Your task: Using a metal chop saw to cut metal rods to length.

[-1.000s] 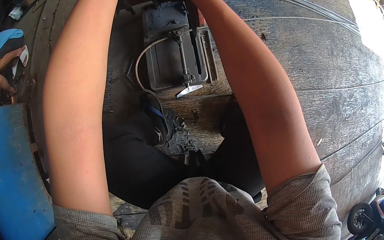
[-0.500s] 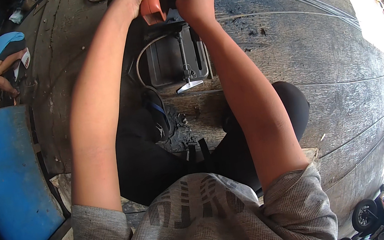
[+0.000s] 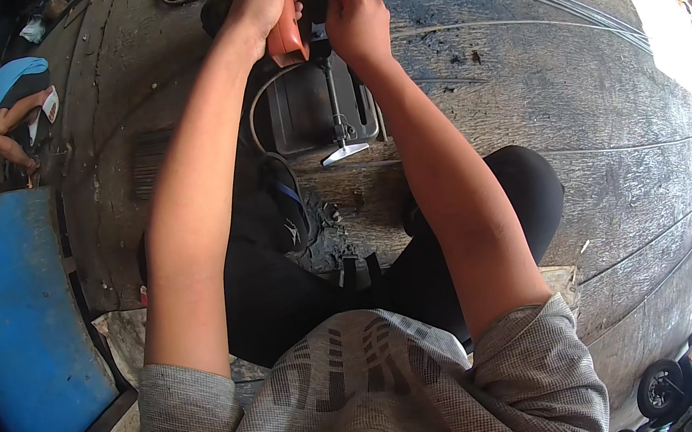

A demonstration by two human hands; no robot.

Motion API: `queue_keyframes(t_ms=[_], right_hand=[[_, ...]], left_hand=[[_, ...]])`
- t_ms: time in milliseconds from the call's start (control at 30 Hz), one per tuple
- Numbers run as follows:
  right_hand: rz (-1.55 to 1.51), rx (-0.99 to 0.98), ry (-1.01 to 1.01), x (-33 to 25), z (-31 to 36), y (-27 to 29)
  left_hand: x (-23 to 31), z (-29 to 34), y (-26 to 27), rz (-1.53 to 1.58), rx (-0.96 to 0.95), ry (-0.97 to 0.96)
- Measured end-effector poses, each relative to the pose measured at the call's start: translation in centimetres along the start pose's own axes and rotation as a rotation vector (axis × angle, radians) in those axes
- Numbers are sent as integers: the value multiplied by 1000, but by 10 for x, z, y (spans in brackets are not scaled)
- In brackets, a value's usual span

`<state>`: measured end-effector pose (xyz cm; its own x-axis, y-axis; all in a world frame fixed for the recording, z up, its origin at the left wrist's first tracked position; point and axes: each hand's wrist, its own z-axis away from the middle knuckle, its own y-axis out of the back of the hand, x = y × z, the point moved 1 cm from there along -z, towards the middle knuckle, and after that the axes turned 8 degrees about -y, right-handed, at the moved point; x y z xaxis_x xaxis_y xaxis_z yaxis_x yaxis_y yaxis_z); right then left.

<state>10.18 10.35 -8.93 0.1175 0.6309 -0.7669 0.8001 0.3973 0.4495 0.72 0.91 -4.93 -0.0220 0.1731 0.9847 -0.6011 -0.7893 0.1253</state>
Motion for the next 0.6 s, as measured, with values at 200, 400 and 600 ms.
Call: queue_keyframes(t_ms=[200,400,600], right_hand=[[34,61,109,4,10,-1],[-19,118,64,16,22,-3],[-12,68,33,18,28,-3]], left_hand=[[-4,10,-2,-51,5,-12],[-8,18,-4,-67,-1,-9],[-12,22,-6,-51,37,-28]])
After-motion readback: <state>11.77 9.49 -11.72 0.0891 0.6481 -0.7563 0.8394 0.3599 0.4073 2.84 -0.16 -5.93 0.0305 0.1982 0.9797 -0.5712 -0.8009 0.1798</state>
